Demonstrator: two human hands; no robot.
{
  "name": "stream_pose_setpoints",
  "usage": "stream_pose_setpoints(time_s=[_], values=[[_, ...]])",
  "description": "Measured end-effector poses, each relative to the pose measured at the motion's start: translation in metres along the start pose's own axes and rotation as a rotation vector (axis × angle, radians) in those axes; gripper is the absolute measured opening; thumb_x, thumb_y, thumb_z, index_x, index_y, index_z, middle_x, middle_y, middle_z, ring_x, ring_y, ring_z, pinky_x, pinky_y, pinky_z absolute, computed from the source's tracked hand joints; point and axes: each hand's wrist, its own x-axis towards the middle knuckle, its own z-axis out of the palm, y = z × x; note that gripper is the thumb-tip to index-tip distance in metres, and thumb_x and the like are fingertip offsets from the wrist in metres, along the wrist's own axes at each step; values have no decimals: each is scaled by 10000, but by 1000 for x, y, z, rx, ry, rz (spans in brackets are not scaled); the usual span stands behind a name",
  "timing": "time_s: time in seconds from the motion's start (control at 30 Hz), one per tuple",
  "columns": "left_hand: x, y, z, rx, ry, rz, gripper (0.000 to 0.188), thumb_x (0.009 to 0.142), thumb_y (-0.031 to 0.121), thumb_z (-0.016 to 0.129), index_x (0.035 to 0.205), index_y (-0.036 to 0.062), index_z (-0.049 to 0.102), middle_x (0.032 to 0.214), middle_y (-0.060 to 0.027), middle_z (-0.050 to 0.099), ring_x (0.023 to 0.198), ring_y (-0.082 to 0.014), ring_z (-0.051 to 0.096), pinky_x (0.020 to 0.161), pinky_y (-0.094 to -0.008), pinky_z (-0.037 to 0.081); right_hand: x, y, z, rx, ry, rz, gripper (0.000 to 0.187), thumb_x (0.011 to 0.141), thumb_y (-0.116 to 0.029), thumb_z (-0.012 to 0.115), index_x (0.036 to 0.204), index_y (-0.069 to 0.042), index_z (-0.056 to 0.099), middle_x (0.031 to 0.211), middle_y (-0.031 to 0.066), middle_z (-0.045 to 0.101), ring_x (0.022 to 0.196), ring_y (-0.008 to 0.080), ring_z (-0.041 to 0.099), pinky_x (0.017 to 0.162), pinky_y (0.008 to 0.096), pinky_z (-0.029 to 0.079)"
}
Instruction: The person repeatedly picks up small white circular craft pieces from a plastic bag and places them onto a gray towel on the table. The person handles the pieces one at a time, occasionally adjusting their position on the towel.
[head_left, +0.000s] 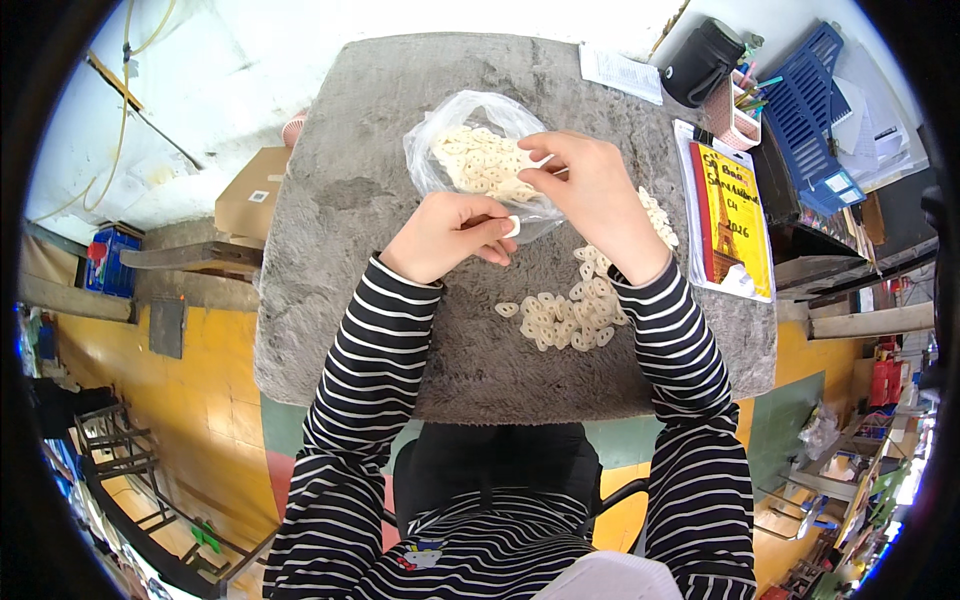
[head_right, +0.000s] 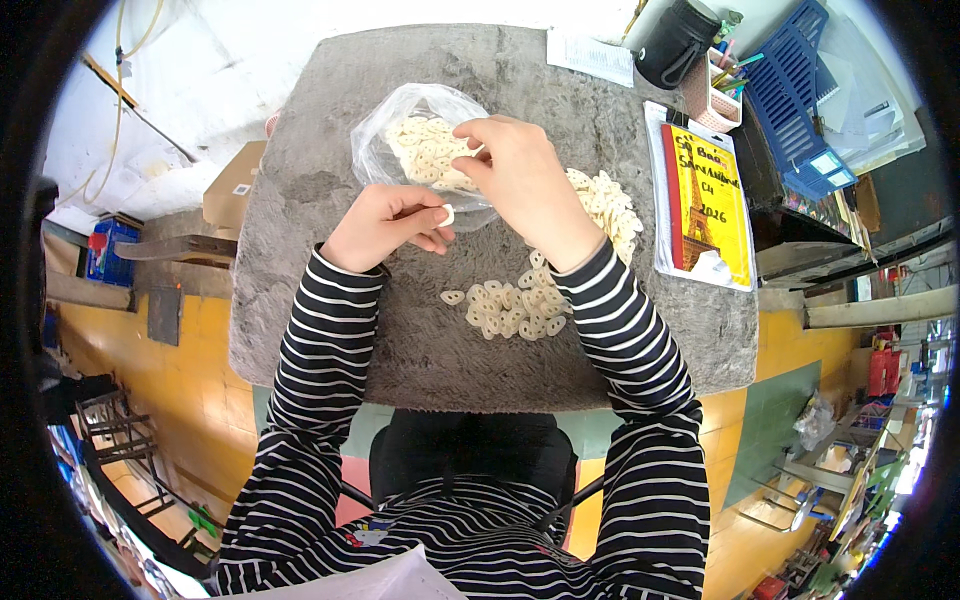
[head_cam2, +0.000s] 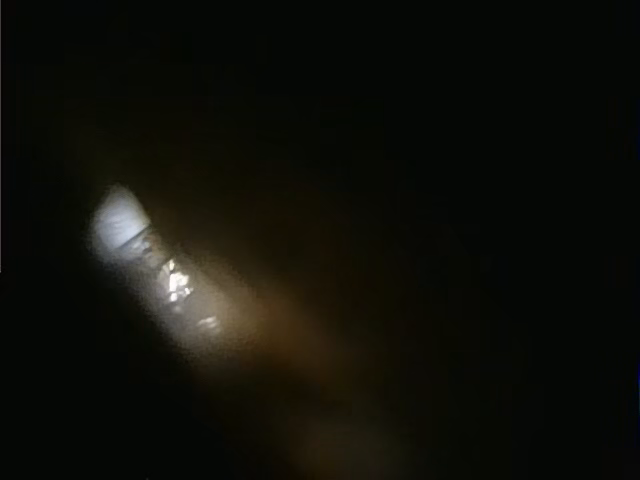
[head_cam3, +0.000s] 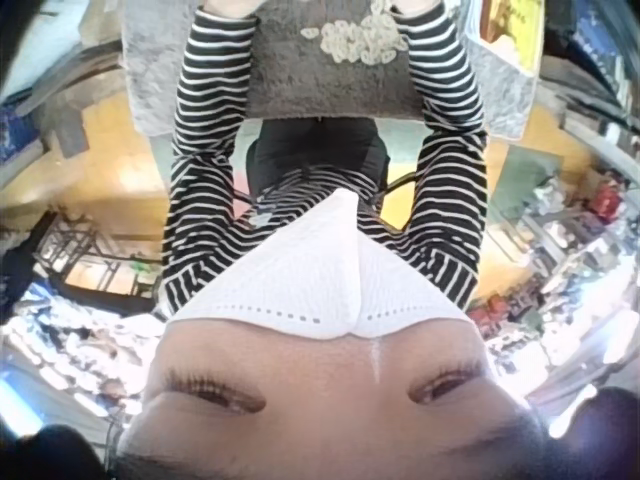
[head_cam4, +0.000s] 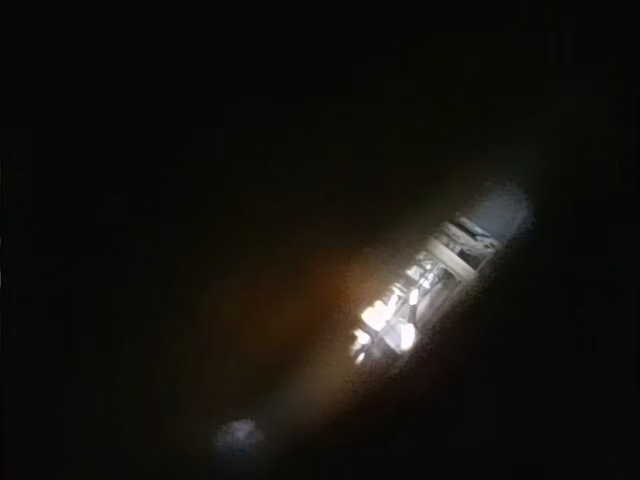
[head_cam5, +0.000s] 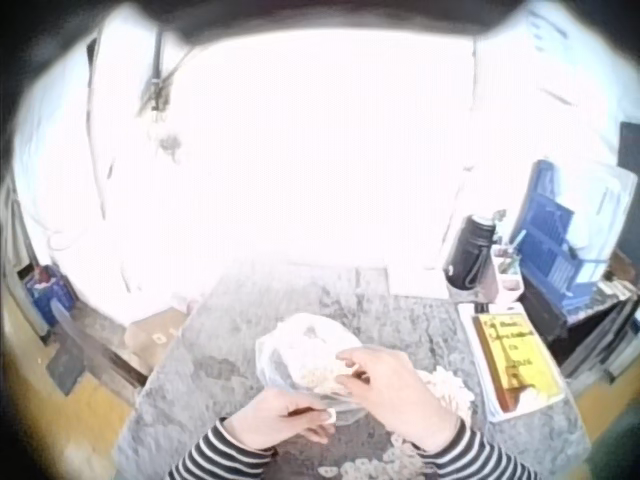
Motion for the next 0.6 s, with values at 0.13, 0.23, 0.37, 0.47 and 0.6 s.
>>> stream_pose_setpoints(time_s=[0.13, 0.23, 0.37, 0.47, 0.6], values=[[3, -4, -4, 90, 178, 108, 192, 992, 93, 598, 1069, -67, 670, 923, -118, 732, 826, -174, 729, 764, -273, 593, -22, -2, -14, 41, 39, 68, 219, 876, -27, 704, 1085, 38, 690, 944, 126, 711, 770, 165, 713, 697, 271, 566], [16, -11, -5, 459, 318, 360, 197, 979, 63, 577, 1125, -45, 652, 1045, -144, 718, 904, -223, 725, 818, -314, 584, -52, -5, -25, 62, 30, 171, 179, 898, 13, 677, 1075, 36, 695, 930, 92, 710, 753, 126, 691, 678, 232, 550], [38, -21, -9, 861, 413, 640, 267, 975, 36, 538, 1224, 0, 625, 1267, -156, 660, 1109, -309, 667, 915, -382, 560, -91, -4, -24, 64, -72, 269, 176, 892, 7, 683, 1066, 24, 698, 926, 85, 704, 757, 126, 675, 679, 228, 530], [41, -22, -11, 984, 420, 676, 302, 958, 33, 562, 1252, 37, 630, 1268, -159, 657, 1173, -324, 633, 975, -404, 534, -105, -2, -17, -12, -246, 238, 226, 857, -7, 703, 1083, -8, 698, 968, 105, 692, 835, 190, 686, 703, 285, 544], [27, -15, -7, 872, 424, 638, 275, 949, 36, 587, 1215, 38, 661, 1200, -150, 686, 1086, -311, 664, 904, -384, 546, -114, -2, -3, -48, -361, 42, 306, 821, -38, 719, 1124, -27, 671, 1053, 126, 663, 872, 290, 666, 756, 369, 546]])
